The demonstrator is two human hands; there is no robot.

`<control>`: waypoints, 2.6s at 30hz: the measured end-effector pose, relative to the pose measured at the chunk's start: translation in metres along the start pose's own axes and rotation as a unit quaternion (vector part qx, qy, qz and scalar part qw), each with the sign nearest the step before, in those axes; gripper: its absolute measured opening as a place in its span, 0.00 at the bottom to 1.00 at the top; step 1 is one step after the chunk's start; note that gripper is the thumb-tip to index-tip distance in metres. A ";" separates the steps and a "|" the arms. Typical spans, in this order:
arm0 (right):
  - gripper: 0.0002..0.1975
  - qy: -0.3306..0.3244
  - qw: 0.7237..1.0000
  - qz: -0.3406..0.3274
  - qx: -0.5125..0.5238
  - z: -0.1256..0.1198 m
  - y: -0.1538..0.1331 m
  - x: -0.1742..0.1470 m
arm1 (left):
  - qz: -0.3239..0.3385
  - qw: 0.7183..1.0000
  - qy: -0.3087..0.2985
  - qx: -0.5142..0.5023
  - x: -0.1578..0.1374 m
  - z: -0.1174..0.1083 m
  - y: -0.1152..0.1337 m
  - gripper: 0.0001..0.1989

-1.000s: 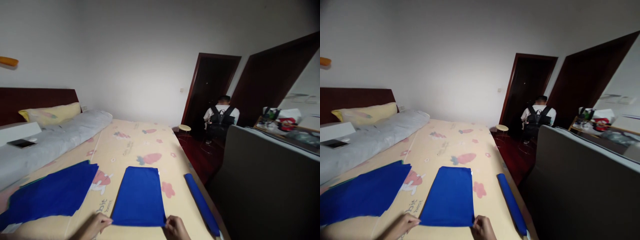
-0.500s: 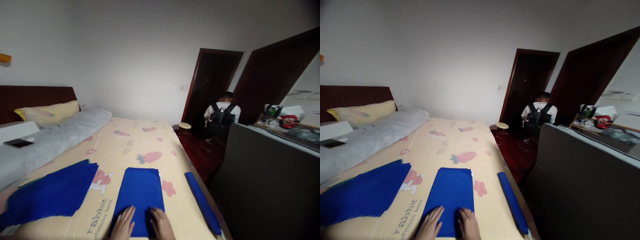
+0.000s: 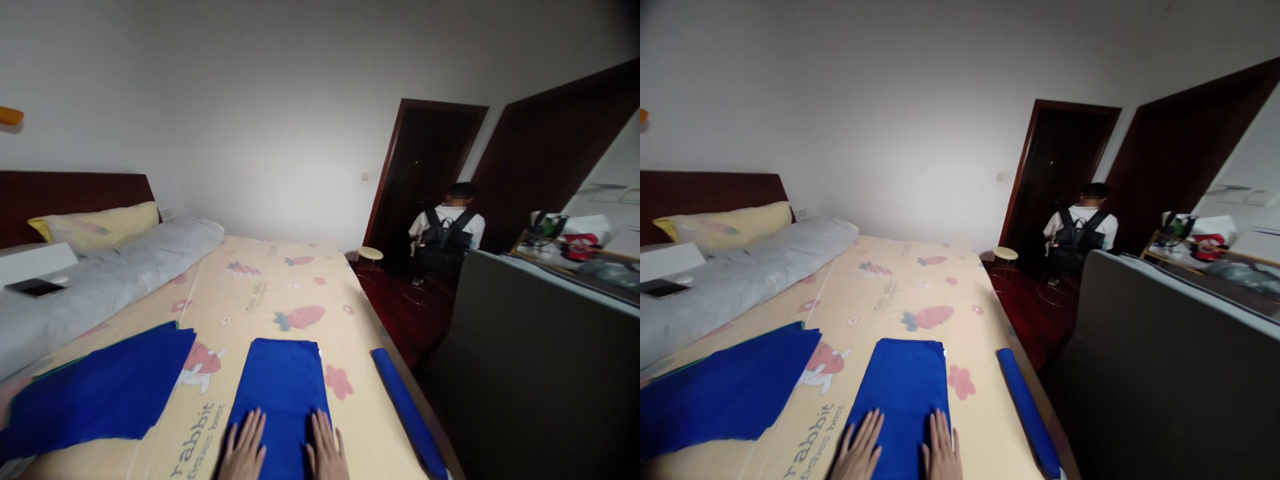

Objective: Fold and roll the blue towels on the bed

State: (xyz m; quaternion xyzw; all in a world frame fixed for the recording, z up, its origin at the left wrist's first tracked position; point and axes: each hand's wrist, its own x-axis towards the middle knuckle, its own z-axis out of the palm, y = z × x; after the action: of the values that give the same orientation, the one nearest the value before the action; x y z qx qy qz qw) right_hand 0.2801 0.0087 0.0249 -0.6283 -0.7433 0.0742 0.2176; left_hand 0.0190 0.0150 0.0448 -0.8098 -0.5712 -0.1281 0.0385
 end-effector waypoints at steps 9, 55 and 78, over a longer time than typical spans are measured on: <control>0.25 -0.027 0.999 -0.032 0.020 -0.010 -0.008 0.038 | -0.034 0.999 -0.043 0.000 0.031 -0.009 -0.015 0.27; 0.24 -0.006 0.989 0.148 0.010 -0.027 0.068 0.218 | -0.187 0.979 0.022 -0.075 0.221 0.016 -0.126 0.13; 0.23 -0.010 0.983 -0.183 0.013 0.056 0.010 0.201 | 0.128 0.989 0.066 -0.025 0.189 0.066 -0.043 0.29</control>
State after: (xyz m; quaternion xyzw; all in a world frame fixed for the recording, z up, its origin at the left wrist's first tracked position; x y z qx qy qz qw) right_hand 0.2419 0.2135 0.0169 -0.4776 -0.8471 0.0489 0.2277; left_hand 0.0493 0.2163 0.0255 -0.8669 -0.4555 -0.1891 0.0721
